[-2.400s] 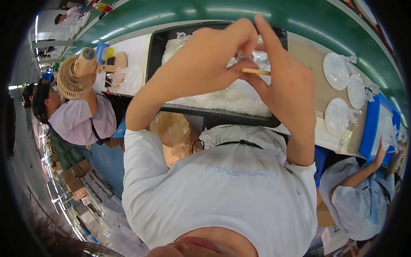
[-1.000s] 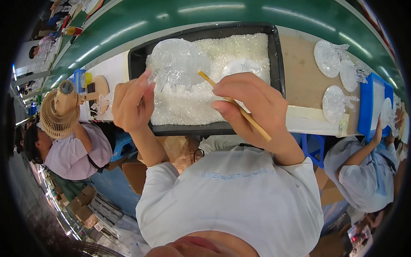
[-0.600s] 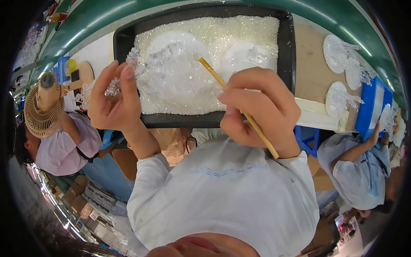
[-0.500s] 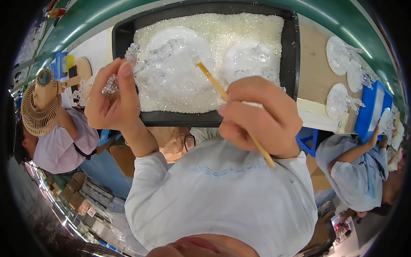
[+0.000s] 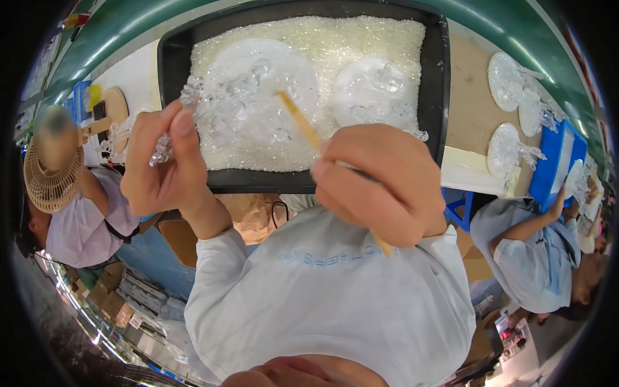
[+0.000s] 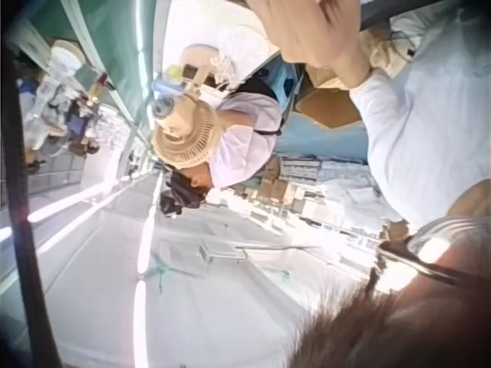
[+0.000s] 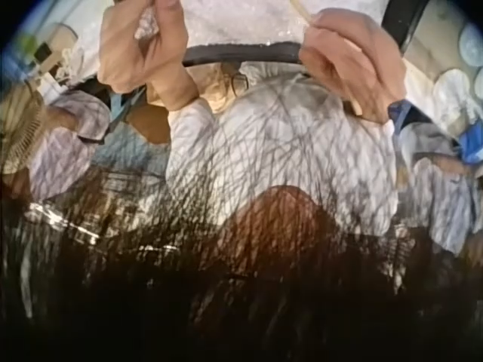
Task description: Applying adhesive to decorative light fixture parts and dipping them into a tray of small white decorative crystals.
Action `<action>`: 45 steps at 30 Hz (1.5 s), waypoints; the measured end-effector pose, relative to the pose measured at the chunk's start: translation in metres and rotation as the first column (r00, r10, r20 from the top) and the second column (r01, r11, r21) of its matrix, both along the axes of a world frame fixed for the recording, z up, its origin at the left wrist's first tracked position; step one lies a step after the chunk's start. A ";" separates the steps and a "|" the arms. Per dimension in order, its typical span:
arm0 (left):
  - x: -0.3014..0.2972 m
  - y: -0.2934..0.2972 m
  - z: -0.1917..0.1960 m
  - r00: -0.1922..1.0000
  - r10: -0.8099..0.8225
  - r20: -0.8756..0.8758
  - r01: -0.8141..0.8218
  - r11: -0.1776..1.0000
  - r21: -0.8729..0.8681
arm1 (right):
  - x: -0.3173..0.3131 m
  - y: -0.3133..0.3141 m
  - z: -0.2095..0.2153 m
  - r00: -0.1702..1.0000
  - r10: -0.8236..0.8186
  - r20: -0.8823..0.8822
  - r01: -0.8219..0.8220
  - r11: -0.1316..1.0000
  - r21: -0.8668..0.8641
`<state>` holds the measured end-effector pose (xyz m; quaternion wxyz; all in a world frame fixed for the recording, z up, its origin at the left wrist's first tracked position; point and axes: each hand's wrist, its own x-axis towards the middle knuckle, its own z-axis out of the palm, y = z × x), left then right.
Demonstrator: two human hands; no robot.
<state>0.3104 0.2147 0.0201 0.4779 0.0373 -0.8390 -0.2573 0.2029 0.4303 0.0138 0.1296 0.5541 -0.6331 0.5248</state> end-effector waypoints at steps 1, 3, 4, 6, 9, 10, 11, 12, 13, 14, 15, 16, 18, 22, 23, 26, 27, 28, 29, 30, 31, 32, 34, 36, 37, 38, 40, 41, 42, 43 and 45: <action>0.000 -0.001 0.000 1.000 -0.010 0.016 0.010 1.000 -0.007 | -0.001 0.000 -0.003 0.998 -0.057 -0.009 0.057 0.997 -0.050; 0.001 -0.003 -0.005 1.000 -0.013 -0.020 0.013 1.000 0.007 | -0.003 0.002 -0.005 0.994 -0.109 0.012 0.110 0.987 -0.113; 0.002 -0.004 -0.007 0.999 -0.007 -0.054 0.008 1.000 0.018 | -0.003 0.002 -0.006 0.988 -0.151 0.037 0.155 0.972 -0.178; 0.007 -0.001 -0.003 0.999 0.025 -0.025 -0.024 0.998 0.053 | -0.004 0.001 -0.006 0.989 -0.140 0.037 0.144 0.974 -0.172; 0.003 -0.001 -0.004 0.997 0.043 -0.065 -0.036 0.994 0.105 | -0.006 0.000 0.001 0.996 -0.087 0.006 0.088 0.989 -0.118; 0.002 -0.001 -0.006 0.990 0.041 -0.133 -0.025 0.993 0.118 | -0.007 0.000 0.002 0.999 -0.034 -0.019 0.033 0.997 -0.071; 0.003 0.000 -0.006 0.991 0.037 -0.131 -0.021 0.993 0.117 | -0.008 0.000 0.001 0.999 -0.038 -0.018 0.037 0.997 -0.072; 0.004 0.001 -0.007 0.989 0.049 -0.137 -0.030 0.990 0.137 | -0.009 0.000 0.000 0.999 0.019 -0.040 -0.023 0.993 -0.117; 0.004 0.001 -0.008 0.988 0.061 -0.143 -0.039 0.987 0.157 | -0.010 0.000 -0.002 0.995 0.075 -0.064 -0.085 0.983 -0.160; 0.003 0.001 -0.009 0.988 0.058 -0.143 -0.035 0.987 0.157 | -0.010 -0.001 -0.004 0.995 0.072 -0.064 -0.081 0.984 -0.161; 0.002 0.001 -0.010 0.985 0.061 -0.162 -0.035 0.986 0.163 | -0.009 -0.004 -0.006 0.996 0.045 -0.077 -0.059 0.978 -0.198; 0.002 0.001 -0.011 0.981 0.066 -0.181 -0.034 0.985 0.170 | -0.009 -0.005 -0.007 0.996 0.018 -0.089 -0.039 0.971 -0.236; 0.003 0.001 -0.010 0.984 0.084 -0.159 -0.055 0.983 0.177 | -0.011 0.002 -0.006 0.990 0.085 -0.116 -0.107 0.974 -0.199; 0.001 0.002 -0.009 0.980 0.104 -0.169 -0.071 0.978 0.195 | -0.010 -0.004 -0.005 0.981 0.107 -0.163 -0.135 0.975 -0.177; 0.001 0.002 -0.008 0.980 0.108 -0.169 -0.074 0.978 0.196 | -0.009 -0.004 -0.004 0.981 0.110 -0.163 -0.139 0.975 -0.176; 0.003 0.003 -0.008 0.984 0.126 -0.126 -0.099 0.974 0.203 | -0.007 -0.005 -0.006 0.986 0.112 -0.120 -0.134 0.972 -0.194; 0.002 0.004 -0.007 0.983 0.139 -0.122 -0.111 0.971 0.211 | -0.006 -0.006 -0.006 0.989 0.088 -0.120 -0.111 0.974 -0.198; 0.002 0.004 -0.007 0.981 0.153 -0.118 -0.124 0.968 0.218 | -0.006 -0.007 -0.006 0.991 0.064 -0.120 -0.088 0.976 -0.201; 0.003 0.003 -0.007 0.980 0.158 -0.117 -0.130 0.967 0.218 | -0.006 -0.006 -0.006 0.990 0.070 -0.119 -0.093 0.975 -0.201; 0.003 0.003 -0.006 0.984 0.143 -0.104 -0.119 0.972 0.203 | -0.007 -0.004 -0.005 0.990 0.076 -0.119 -0.099 0.976 -0.196; 0.003 0.002 -0.006 0.988 0.127 -0.091 -0.108 0.976 0.189 | -0.007 -0.003 -0.004 0.990 0.083 -0.118 -0.104 0.976 -0.191; 0.002 0.002 -0.006 0.987 0.133 -0.091 -0.114 0.976 0.188 | -0.007 -0.005 -0.004 0.989 0.088 -0.118 -0.110 0.975 -0.192; 0.001 0.002 -0.009 0.981 0.137 -0.135 -0.109 0.975 0.193 | -0.008 -0.009 -0.006 0.975 0.154 -0.162 -0.187 0.960 -0.207; 0.003 0.004 -0.009 0.983 0.143 -0.117 -0.118 0.974 0.196 | -0.006 -0.009 -0.008 0.982 0.105 -0.155 -0.137 0.967 -0.215; 0.003 0.004 -0.008 0.984 0.146 -0.098 -0.125 0.973 0.195 | -0.005 -0.009 -0.009 0.988 0.052 -0.147 -0.085 0.971 -0.225; 0.003 0.004 -0.007 0.984 0.149 -0.097 -0.128 0.972 0.196 | -0.005 -0.009 -0.009 0.988 0.056 -0.146 -0.088 0.970 -0.225; 0.002 0.006 -0.004 0.981 0.170 -0.092 -0.147 0.966 0.212 | -0.006 -0.008 -0.005 0.983 0.130 -0.129 -0.154 0.967 -0.203; 0.002 0.006 -0.004 0.981 0.173 -0.092 -0.150 0.965 0.214 | -0.005 -0.008 -0.006 0.983 0.133 -0.129 -0.157 0.967 -0.201; 0.002 0.005 -0.006 0.980 0.169 -0.105 -0.145 0.967 0.207 | -0.005 -0.009 -0.010 0.985 0.097 -0.140 -0.126 0.968 -0.218; 0.002 0.005 -0.006 0.979 0.165 -0.117 -0.139 0.970 0.200 | -0.005 -0.009 -0.012 0.987 0.060 -0.151 -0.095 0.967 -0.235; 0.003 0.005 -0.005 0.981 0.169 -0.099 -0.147 0.969 0.198 | -0.006 -0.008 -0.008 0.984 0.090 -0.151 -0.123 0.966 -0.227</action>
